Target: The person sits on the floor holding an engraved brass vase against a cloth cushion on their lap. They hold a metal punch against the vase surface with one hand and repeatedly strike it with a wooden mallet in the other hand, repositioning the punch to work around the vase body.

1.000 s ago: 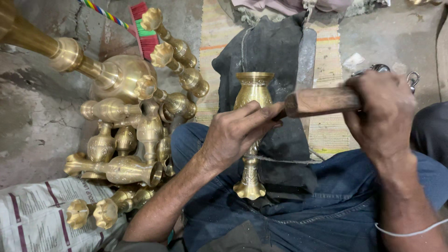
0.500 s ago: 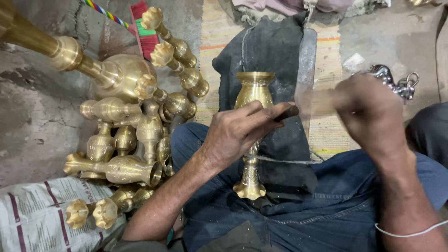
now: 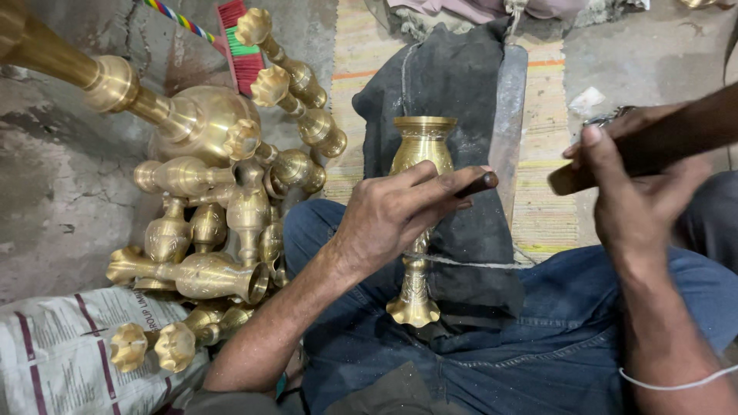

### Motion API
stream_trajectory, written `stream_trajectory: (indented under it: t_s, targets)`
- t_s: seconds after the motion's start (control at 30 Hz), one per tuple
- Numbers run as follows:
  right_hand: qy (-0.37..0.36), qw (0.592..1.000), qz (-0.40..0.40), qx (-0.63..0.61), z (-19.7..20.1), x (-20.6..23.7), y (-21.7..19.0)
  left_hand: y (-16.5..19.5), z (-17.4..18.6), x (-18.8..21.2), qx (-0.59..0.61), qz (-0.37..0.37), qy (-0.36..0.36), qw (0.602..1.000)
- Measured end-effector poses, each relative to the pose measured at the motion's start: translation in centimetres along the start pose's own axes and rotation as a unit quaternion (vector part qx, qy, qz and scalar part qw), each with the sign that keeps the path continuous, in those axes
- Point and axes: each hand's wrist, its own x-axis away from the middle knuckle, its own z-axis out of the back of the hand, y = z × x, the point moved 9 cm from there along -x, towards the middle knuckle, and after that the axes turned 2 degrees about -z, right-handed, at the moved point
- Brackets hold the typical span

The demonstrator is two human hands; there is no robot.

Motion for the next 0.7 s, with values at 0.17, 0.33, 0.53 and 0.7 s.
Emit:
stream_trajectory:
  t_s: [0.17,0.33,0.53,0.7]
  targets:
    - [-0.010,0.896,0.247,0.370,-1.6,1.2,-3.1,0.1,0.3,0.2,0.019,-0.020,0.023,0.999]
    - [0.027,0.963,0.169,0.206,0.4,1.5,-1.0,-0.1,-0.2,0.4,0.009,-0.019,0.010,1.000]
    - [0.004,0.968,0.151,0.200,-0.1,1.4,-0.5,0.2,0.5,0.5,0.052,-0.035,0.033,0.997]
    - [-0.039,0.964,0.135,0.226,-1.0,1.0,-1.6,0.1,0.6,0.4,0.041,-0.013,0.002,0.999]
